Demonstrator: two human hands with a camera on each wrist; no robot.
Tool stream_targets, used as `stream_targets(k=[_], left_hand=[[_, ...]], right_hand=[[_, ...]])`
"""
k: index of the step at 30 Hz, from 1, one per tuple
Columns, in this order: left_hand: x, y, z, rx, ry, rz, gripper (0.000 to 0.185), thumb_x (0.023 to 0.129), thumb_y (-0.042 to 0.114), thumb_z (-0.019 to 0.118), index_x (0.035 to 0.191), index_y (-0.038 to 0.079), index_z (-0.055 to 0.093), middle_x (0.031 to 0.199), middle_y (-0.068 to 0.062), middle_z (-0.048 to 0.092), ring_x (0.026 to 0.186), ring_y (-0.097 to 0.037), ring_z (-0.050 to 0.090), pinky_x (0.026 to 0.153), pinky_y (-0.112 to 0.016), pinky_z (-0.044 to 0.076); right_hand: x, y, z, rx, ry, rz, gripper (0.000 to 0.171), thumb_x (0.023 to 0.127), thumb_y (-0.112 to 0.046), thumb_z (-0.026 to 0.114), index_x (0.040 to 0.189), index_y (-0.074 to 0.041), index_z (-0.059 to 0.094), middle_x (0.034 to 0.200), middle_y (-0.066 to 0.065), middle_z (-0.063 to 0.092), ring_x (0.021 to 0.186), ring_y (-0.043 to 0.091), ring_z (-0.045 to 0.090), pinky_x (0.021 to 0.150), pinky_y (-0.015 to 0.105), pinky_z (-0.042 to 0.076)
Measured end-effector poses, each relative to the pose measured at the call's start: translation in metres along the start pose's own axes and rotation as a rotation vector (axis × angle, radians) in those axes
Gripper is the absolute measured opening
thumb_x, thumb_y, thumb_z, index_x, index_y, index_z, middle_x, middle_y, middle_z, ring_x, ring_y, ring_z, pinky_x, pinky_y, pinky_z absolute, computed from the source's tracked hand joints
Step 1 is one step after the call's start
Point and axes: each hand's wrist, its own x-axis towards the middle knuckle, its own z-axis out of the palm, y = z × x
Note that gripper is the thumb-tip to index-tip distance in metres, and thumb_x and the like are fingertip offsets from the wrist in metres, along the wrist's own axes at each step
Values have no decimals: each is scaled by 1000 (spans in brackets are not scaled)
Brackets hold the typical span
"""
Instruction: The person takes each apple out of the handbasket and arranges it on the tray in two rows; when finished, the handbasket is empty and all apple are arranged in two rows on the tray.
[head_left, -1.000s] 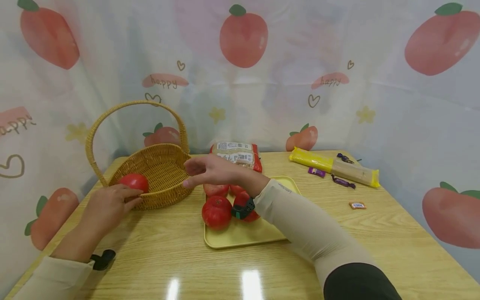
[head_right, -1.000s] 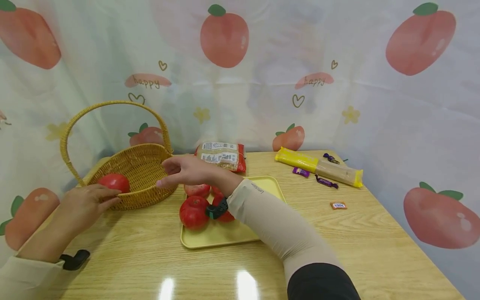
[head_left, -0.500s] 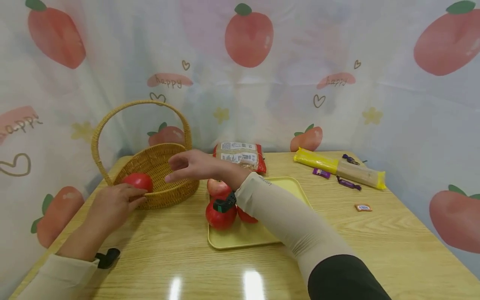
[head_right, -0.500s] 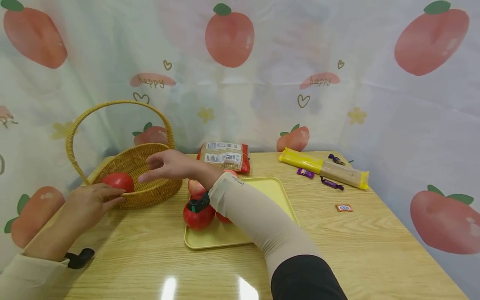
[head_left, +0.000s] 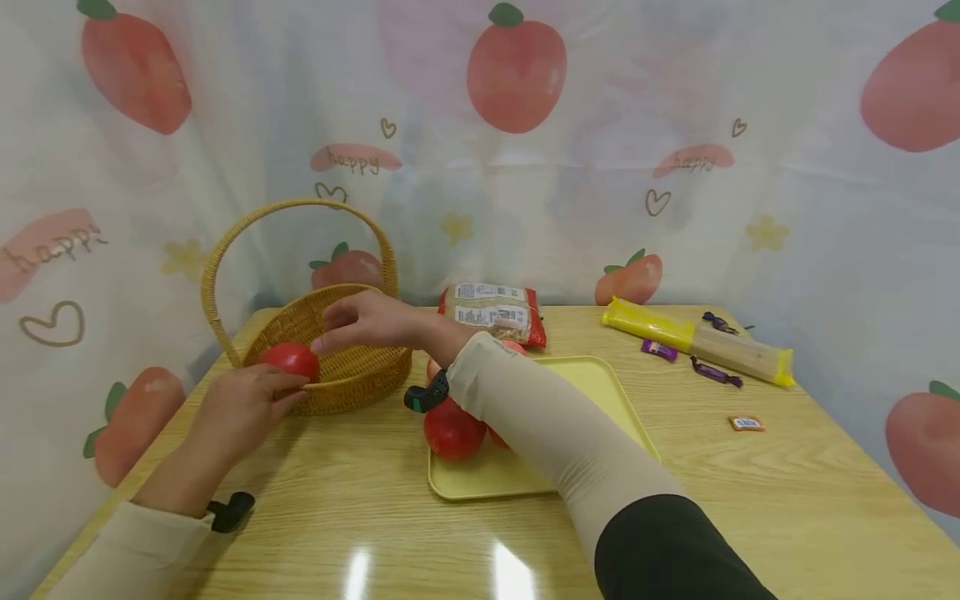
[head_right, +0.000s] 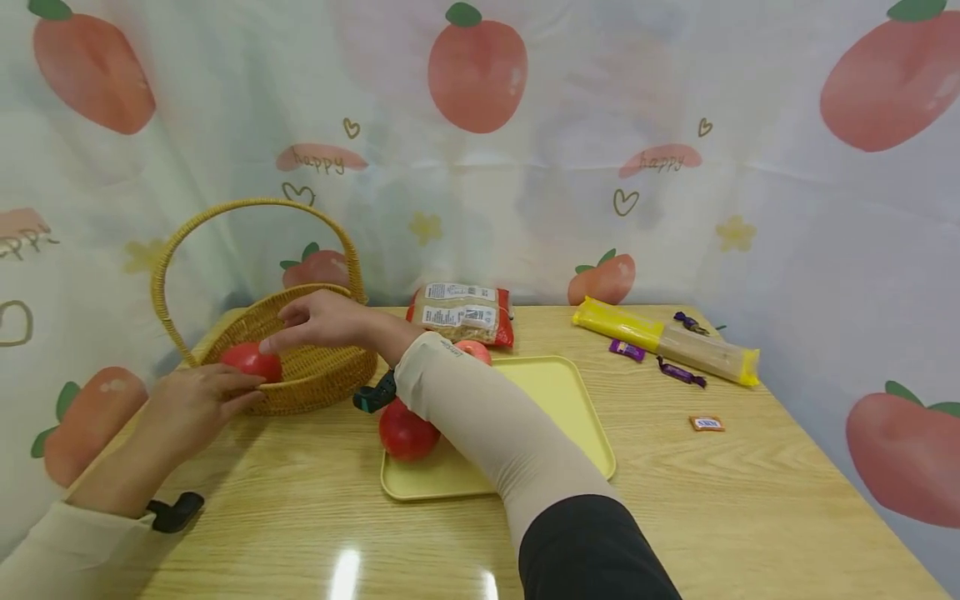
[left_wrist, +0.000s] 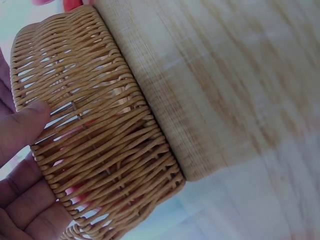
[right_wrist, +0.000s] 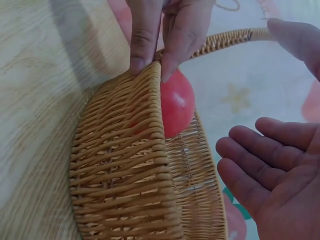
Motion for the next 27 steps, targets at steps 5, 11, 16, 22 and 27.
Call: stream_targets(k=[5, 11, 16, 22, 27], left_hand=[[2, 2, -1, 2, -24, -14, 18, 79, 17, 90, 94, 10, 83, 89, -10, 80, 85, -37, 74, 73, -58, 57], [3, 4, -3, -4, -51, -39, 16, 81, 17, 88, 94, 10, 83, 91, -12, 80, 85, -38, 74, 73, -58, 57], [2, 3, -3, -6, -61, -50, 16, 82, 16, 87, 95, 10, 83, 93, -13, 80, 86, -39, 74, 74, -59, 57], [3, 3, -2, -6, -63, -62, 17, 82, 16, 87, 97, 10, 83, 94, -13, 80, 87, -39, 74, 75, -59, 57], [2, 3, -2, -2, -56, -66, 19, 81, 17, 88, 98, 10, 84, 93, -12, 79, 85, -38, 74, 73, -58, 57]], right_hand=[[13, -1, 1, -42, 33, -3, 70, 93, -49, 74, 150, -14, 55, 143, -4, 63, 123, 4, 61, 99, 21, 51], [29, 2, 5, -46, 46, 51, 72, 89, -53, 77, 148, -17, 57, 141, -9, 63, 122, 4, 59, 99, 22, 51], [42, 6, 6, -64, 28, 93, 71, 87, -56, 78, 145, -20, 60, 139, -11, 63, 121, 5, 59, 99, 25, 52], [58, 9, 3, -149, 9, 80, 71, 86, -57, 78, 144, -18, 62, 138, -9, 64, 120, 6, 60, 98, 23, 51], [70, 8, 3, -170, -26, 92, 71, 86, -55, 78, 144, -17, 62, 136, -10, 65, 120, 7, 60, 99, 23, 50]])
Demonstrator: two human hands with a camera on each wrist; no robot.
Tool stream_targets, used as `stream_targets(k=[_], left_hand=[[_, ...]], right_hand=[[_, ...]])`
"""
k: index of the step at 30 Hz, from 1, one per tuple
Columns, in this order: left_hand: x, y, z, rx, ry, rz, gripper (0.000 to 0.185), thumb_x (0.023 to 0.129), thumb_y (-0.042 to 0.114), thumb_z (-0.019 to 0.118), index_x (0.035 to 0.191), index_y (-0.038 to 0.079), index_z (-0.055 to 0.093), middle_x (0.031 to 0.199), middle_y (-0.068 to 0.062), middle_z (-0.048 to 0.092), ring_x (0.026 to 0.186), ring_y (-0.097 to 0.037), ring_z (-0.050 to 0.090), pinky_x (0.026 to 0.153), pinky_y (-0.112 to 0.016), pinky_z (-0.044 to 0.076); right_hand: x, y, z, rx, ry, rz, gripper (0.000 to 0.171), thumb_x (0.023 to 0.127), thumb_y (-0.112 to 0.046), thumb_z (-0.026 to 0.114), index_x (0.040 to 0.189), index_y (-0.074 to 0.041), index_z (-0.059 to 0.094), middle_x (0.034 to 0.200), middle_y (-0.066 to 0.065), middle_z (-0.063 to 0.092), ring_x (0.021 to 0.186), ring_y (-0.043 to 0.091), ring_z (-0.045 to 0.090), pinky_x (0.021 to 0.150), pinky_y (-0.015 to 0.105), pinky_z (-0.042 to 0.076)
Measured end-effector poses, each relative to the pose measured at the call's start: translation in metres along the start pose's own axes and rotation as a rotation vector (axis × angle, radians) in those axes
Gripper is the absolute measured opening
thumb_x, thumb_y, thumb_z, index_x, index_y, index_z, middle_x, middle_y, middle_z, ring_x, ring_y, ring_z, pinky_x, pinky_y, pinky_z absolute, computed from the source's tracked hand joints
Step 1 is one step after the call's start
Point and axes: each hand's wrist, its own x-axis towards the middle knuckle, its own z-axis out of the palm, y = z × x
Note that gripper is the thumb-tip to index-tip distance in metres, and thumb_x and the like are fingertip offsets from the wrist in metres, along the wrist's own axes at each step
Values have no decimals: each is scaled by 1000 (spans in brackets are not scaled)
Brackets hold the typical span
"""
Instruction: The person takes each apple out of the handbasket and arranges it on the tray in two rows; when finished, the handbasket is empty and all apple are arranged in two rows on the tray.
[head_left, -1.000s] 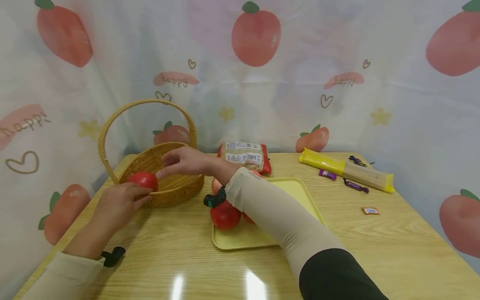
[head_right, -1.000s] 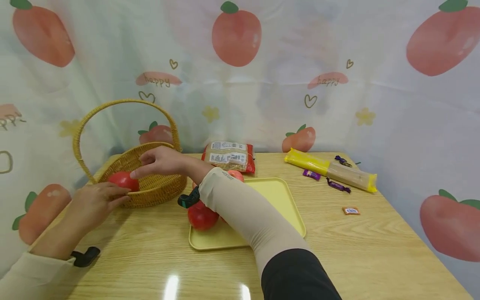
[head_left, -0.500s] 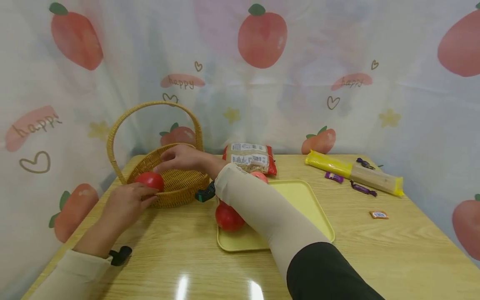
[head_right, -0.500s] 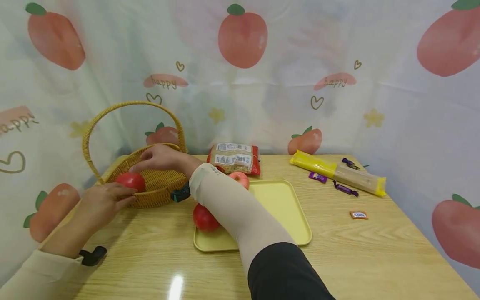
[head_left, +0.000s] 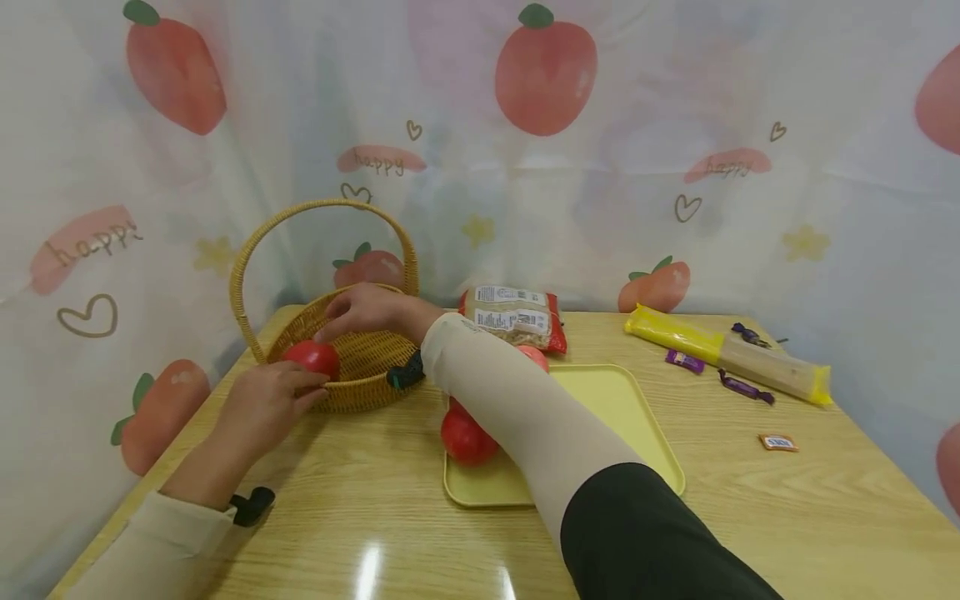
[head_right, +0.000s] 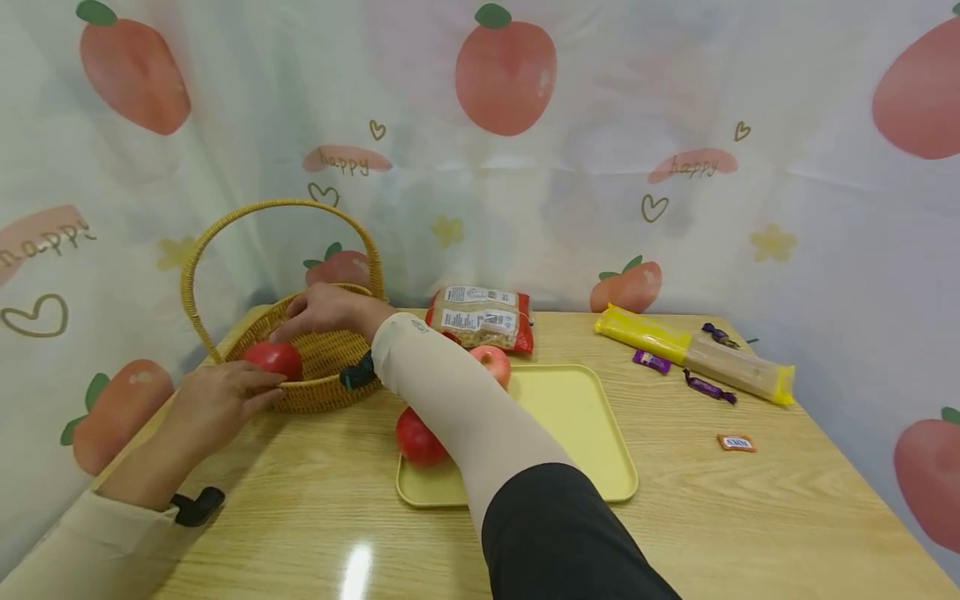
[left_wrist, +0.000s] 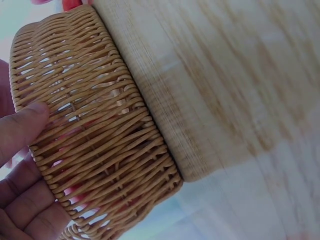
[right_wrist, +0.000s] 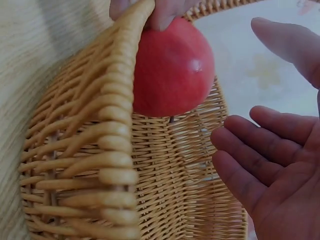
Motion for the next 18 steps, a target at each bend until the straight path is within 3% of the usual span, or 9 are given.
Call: stream_targets(k=[18], left_hand=[[1, -3, 3, 15, -12, 6, 18, 82, 17, 87, 99, 11, 84, 91, -5, 79, 81, -29, 73, 69, -49, 56]], right_hand=[[28, -3, 9, 46, -94, -2, 68, 88, -48, 79, 145, -17, 60, 138, -10, 62, 120, 9, 59, 102, 26, 50]])
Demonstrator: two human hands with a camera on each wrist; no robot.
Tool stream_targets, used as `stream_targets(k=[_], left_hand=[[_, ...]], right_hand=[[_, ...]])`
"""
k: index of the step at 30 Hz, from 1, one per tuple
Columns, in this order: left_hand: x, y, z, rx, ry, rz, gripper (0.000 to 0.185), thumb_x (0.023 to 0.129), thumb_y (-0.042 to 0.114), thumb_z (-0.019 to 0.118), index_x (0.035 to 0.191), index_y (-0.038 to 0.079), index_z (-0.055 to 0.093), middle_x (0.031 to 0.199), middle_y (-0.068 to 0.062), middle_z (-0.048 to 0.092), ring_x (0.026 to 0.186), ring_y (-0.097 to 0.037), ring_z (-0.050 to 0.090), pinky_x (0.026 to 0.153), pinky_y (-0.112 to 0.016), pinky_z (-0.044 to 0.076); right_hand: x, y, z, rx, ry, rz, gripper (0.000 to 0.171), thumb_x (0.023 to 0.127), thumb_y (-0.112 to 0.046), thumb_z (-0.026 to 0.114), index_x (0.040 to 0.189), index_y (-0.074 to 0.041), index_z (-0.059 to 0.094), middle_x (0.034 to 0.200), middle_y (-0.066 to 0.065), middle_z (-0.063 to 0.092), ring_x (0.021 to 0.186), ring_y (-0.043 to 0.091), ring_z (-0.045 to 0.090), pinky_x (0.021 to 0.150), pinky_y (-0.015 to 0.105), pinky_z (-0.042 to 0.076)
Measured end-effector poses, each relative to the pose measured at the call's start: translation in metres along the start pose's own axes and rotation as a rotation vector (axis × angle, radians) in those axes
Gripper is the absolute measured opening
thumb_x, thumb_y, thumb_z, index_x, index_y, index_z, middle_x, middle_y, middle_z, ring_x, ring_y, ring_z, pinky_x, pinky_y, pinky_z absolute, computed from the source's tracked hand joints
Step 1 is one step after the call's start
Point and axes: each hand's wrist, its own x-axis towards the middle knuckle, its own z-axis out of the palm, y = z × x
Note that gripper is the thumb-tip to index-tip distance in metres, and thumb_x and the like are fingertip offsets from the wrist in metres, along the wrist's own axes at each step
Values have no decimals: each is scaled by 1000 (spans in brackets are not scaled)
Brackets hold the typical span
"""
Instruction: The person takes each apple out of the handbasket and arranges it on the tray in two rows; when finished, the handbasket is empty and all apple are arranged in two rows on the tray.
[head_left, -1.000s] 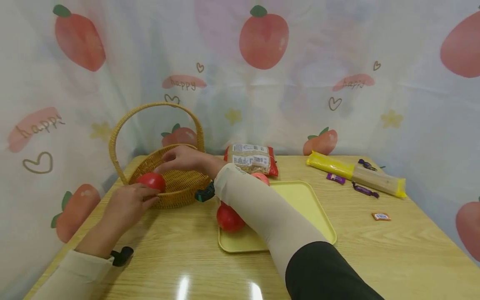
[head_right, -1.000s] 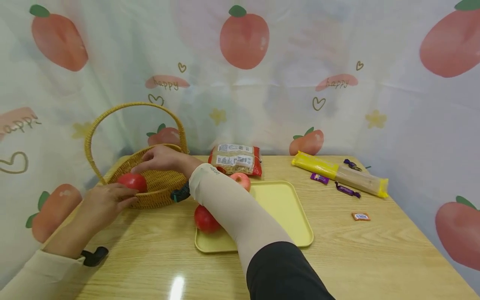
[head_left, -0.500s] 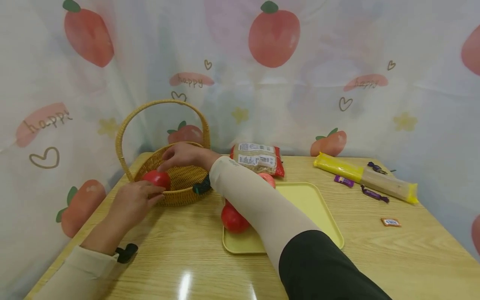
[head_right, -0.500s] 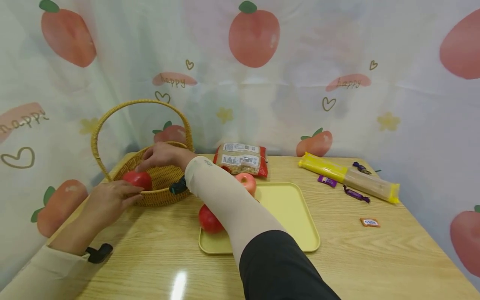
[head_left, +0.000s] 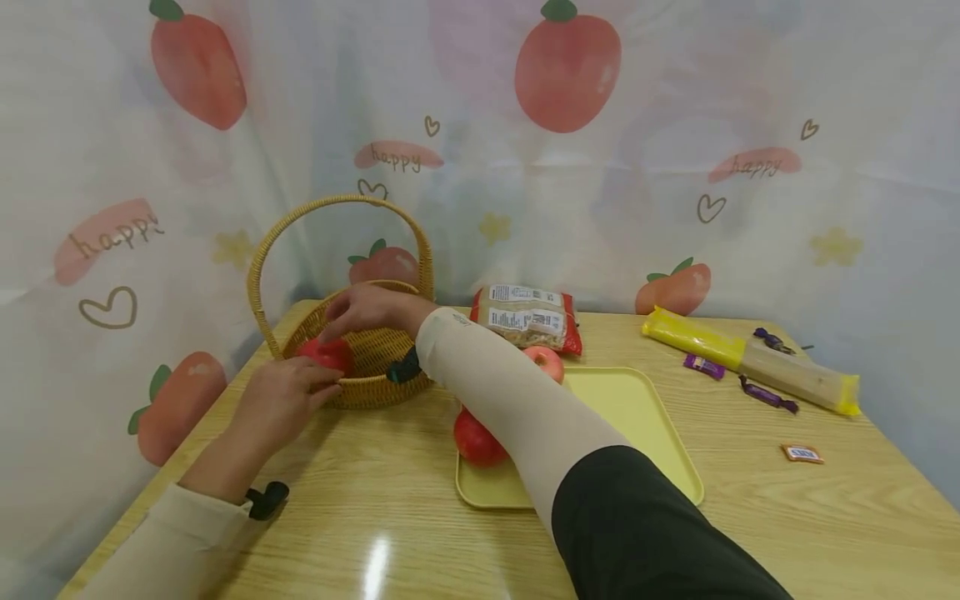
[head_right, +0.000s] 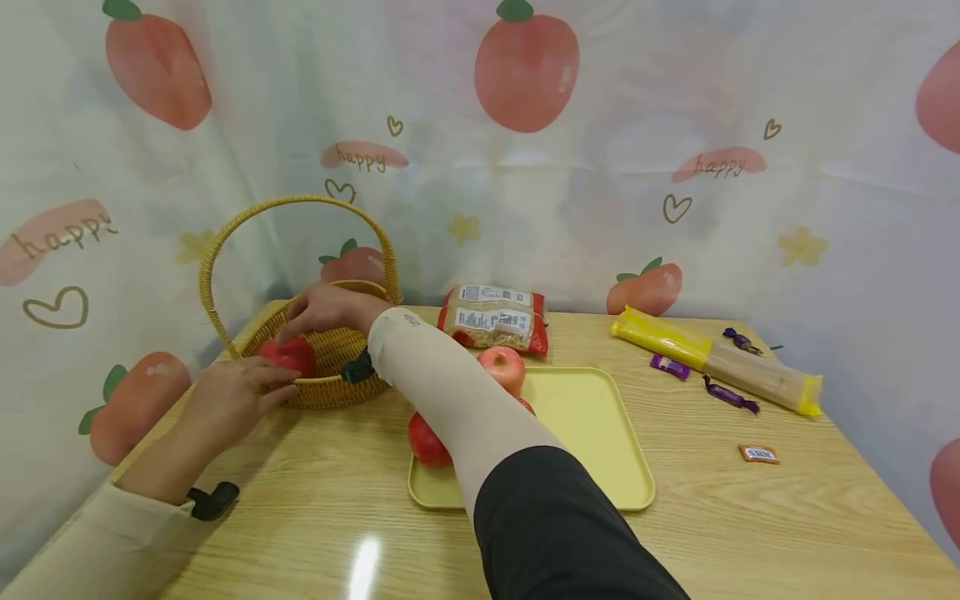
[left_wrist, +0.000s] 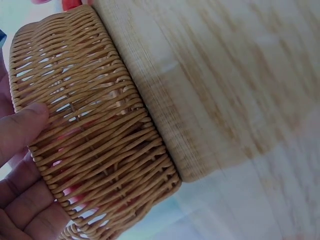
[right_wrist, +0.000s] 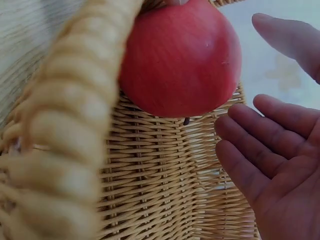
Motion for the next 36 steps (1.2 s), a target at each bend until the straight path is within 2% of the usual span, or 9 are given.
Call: stream_targets(k=[9, 17, 20, 27, 33, 36], left_hand=[[1, 2, 0, 4, -11, -7, 19, 83, 17, 87, 100, 10, 84, 94, -7, 80, 86, -33, 74, 73, -52, 58], [-1, 4, 1, 0, 30, 0, 19, 81, 13, 88, 98, 9, 84, 90, -6, 79, 81, -28, 73, 69, -48, 57], [0, 4, 1, 1, 28, -1, 18, 81, 14, 88, 98, 9, 84, 90, -6, 78, 80, -28, 73, 69, -47, 57], [1, 6, -1, 6, 16, -12, 17, 82, 15, 88, 98, 9, 84, 90, -7, 79, 78, -28, 73, 66, -46, 56], [1, 6, -2, 6, 0, -32, 17, 82, 16, 88, 98, 10, 84, 90, -6, 78, 79, -28, 73, 67, -47, 57], [1, 7, -3, 3, -2, -34, 17, 82, 15, 88, 98, 10, 84, 90, -6, 78, 78, -28, 73, 66, -47, 57]], right_hand=[[13, -5, 1, -58, -54, 33, 65, 87, -47, 80, 143, -18, 62, 132, -10, 63, 116, 9, 61, 101, 24, 50], [23, -6, 6, -118, -207, -65, 29, 93, -35, 75, 114, -15, 74, 103, -2, 66, 94, 12, 60, 86, 21, 53], [24, -7, 6, -138, -218, -69, 29, 95, -33, 71, 118, -15, 72, 106, -2, 67, 95, 12, 61, 85, 21, 54], [21, -10, 4, -99, -269, -23, 42, 94, -28, 73, 132, -12, 67, 119, -1, 66, 103, 12, 62, 98, 29, 55], [20, -18, 5, -75, -304, 22, 64, 92, -26, 73, 153, -19, 52, 135, -5, 58, 111, 9, 64, 93, 23, 56], [18, -21, 6, -98, -320, 19, 64, 94, -24, 71, 154, -22, 51, 137, -5, 56, 113, 10, 62, 92, 23, 56]])
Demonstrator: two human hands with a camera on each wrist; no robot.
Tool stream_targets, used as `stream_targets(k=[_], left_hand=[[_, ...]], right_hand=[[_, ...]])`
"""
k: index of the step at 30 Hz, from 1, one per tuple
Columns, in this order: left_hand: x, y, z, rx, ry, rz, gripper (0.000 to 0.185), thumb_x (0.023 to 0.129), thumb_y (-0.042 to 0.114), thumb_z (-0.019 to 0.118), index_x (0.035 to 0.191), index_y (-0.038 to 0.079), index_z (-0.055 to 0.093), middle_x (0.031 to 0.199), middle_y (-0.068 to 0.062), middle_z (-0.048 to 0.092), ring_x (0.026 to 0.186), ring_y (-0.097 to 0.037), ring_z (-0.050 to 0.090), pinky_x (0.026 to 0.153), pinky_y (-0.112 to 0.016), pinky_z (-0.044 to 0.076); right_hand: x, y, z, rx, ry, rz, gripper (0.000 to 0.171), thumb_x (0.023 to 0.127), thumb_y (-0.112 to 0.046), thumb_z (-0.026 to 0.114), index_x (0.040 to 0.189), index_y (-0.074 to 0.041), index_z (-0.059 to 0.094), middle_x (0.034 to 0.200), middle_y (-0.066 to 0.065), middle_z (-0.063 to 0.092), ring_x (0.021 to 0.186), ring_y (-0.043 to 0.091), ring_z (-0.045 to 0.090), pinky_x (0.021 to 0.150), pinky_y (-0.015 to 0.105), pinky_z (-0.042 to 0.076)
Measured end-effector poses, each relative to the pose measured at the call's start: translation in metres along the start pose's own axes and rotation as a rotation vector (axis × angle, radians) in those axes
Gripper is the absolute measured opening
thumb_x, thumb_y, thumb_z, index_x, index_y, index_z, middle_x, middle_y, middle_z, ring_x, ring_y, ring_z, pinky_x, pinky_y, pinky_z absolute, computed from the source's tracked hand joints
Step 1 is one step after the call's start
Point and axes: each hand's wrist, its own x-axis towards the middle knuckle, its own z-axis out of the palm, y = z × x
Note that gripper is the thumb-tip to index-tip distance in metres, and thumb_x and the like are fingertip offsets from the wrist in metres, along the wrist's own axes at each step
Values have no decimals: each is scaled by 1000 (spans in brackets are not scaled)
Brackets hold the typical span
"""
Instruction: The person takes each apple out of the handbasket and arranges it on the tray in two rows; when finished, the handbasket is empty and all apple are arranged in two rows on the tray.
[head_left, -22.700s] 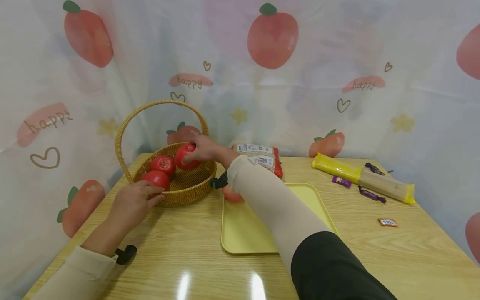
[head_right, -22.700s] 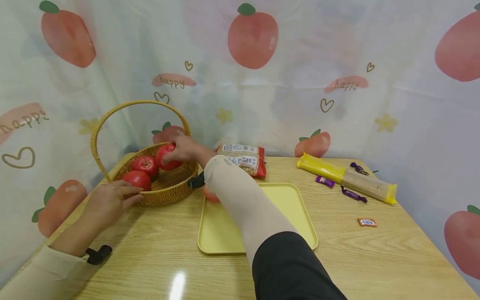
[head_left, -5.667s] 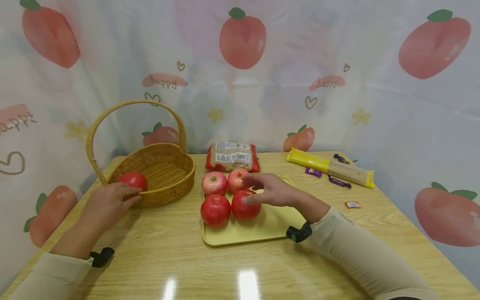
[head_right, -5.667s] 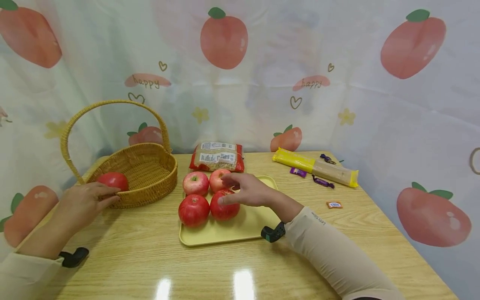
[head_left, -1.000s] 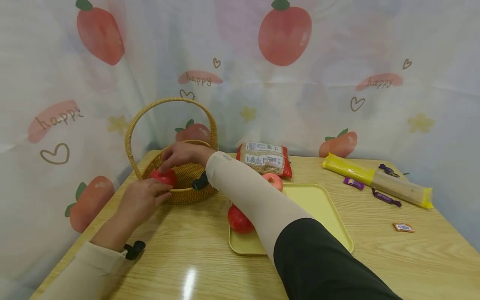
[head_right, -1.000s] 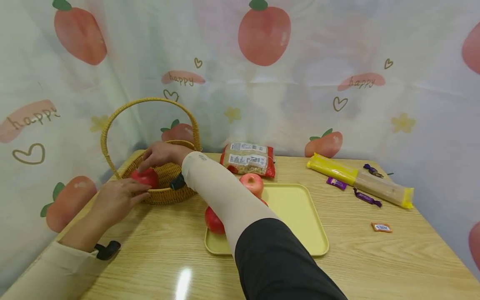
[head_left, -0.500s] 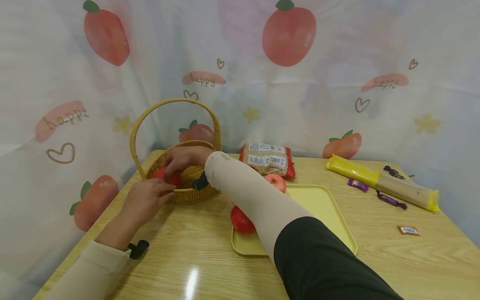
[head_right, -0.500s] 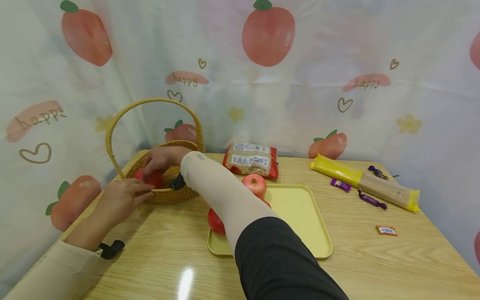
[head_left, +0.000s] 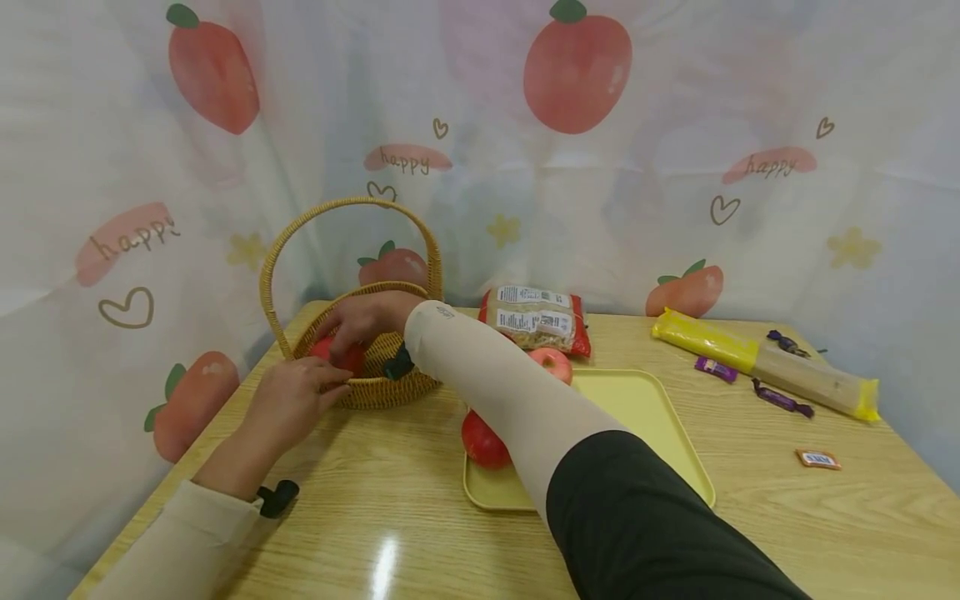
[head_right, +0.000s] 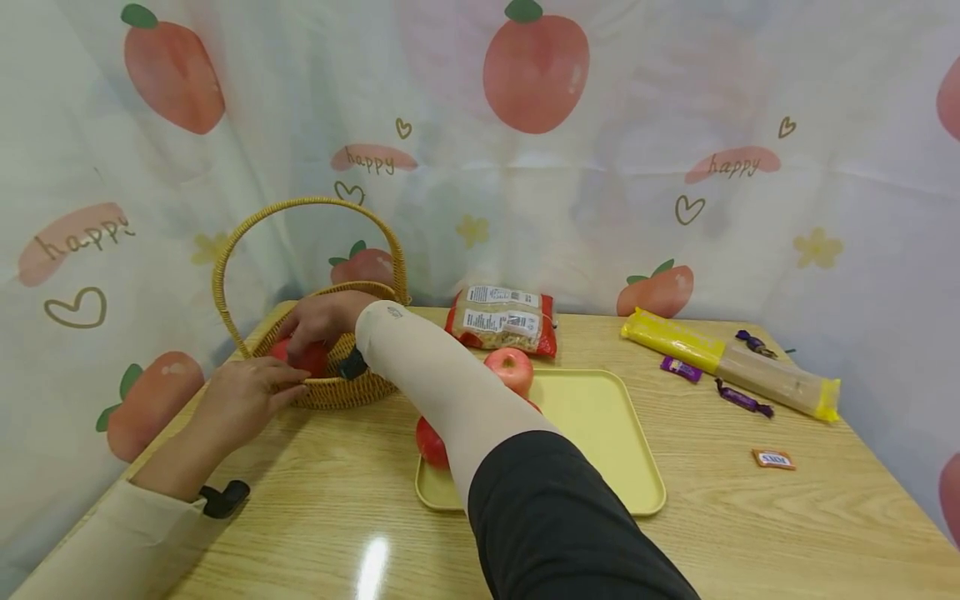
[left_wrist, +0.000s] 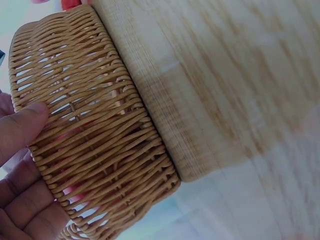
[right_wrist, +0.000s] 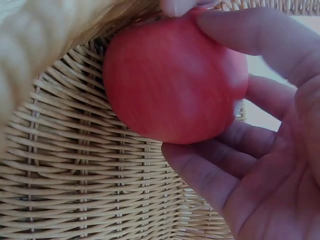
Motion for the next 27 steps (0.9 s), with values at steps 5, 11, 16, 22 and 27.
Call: stream_targets(k=[5, 11, 16, 22, 27], left_hand=[[-1, 0, -1, -8, 3, -1, 17, 82, 15, 88, 98, 10, 84, 90, -7, 78, 77, -28, 73, 65, -47, 57], [0, -1, -1, -13, -7, -5, 16, 82, 14, 87, 98, 10, 84, 91, -8, 79, 78, -29, 73, 65, -48, 56], [0, 0, 0, -9, -10, -1, 15, 83, 15, 87, 97, 11, 84, 90, -6, 78, 77, -27, 73, 65, -46, 56], [0, 0, 0, -7, -8, 3, 15, 83, 15, 87, 97, 11, 84, 91, -7, 79, 77, -28, 73, 65, -47, 57], [0, 0, 0, -8, -6, 1, 15, 83, 15, 88, 97, 11, 84, 92, -8, 79, 78, -29, 73, 66, -47, 57]], right_hand=[[-4, -8, 0, -15, -9, 26, 62, 95, -21, 72, 153, -21, 53, 134, -6, 57, 112, 9, 61, 94, 23, 55], [-4, -9, 0, 106, -66, 85, 68, 92, -17, 75, 155, -24, 49, 140, -6, 55, 115, 10, 63, 101, 34, 56], [3, -2, -1, 156, -120, 113, 76, 90, -13, 77, 157, -31, 46, 148, -10, 48, 122, 9, 59, 100, 35, 57], [6, 4, -2, 194, -158, 129, 86, 85, -10, 82, 159, -31, 42, 150, -8, 46, 123, 12, 58, 101, 37, 56], [-2, 3, -2, 193, -147, 106, 86, 85, -11, 80, 160, -27, 40, 145, -5, 48, 122, 14, 58, 102, 40, 56]])
